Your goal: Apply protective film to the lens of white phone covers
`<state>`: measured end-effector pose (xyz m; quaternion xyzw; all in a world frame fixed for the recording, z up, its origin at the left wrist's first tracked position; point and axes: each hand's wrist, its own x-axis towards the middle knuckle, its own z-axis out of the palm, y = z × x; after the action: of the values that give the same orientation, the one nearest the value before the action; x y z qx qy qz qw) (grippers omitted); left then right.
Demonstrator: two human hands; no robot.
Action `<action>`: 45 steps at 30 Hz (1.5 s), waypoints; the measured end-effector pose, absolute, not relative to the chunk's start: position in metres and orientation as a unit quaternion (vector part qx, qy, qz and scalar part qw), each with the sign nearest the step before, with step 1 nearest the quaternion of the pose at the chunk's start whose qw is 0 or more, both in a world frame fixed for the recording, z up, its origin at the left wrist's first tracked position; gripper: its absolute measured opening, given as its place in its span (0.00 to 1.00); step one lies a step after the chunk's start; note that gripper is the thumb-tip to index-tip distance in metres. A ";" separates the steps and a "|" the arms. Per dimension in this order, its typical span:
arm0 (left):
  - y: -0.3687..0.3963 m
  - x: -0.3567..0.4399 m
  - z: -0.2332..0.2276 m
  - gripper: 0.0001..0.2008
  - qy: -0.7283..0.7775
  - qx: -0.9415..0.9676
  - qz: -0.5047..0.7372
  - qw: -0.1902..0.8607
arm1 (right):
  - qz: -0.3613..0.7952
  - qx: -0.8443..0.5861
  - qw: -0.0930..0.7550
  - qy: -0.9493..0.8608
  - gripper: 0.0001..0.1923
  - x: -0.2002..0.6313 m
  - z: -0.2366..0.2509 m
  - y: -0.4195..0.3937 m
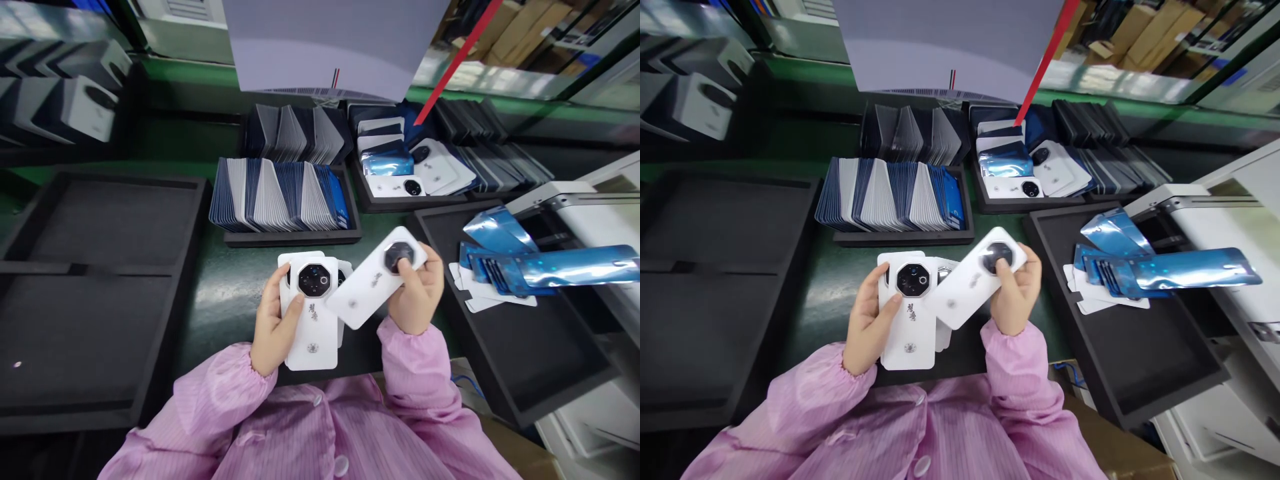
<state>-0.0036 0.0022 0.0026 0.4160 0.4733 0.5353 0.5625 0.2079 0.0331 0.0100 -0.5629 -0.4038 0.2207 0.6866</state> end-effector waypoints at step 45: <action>-0.006 0.005 -0.004 0.30 0.442 0.456 0.519 0.572 | 0.070 -0.318 0.491 -0.808 0.08 0.160 0.006 0.010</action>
<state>0.0047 -0.0058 -0.0036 0.4559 0.4418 0.5194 0.5720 0.1595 0.0096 0.0057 -0.3179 -0.8077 0.0704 0.4915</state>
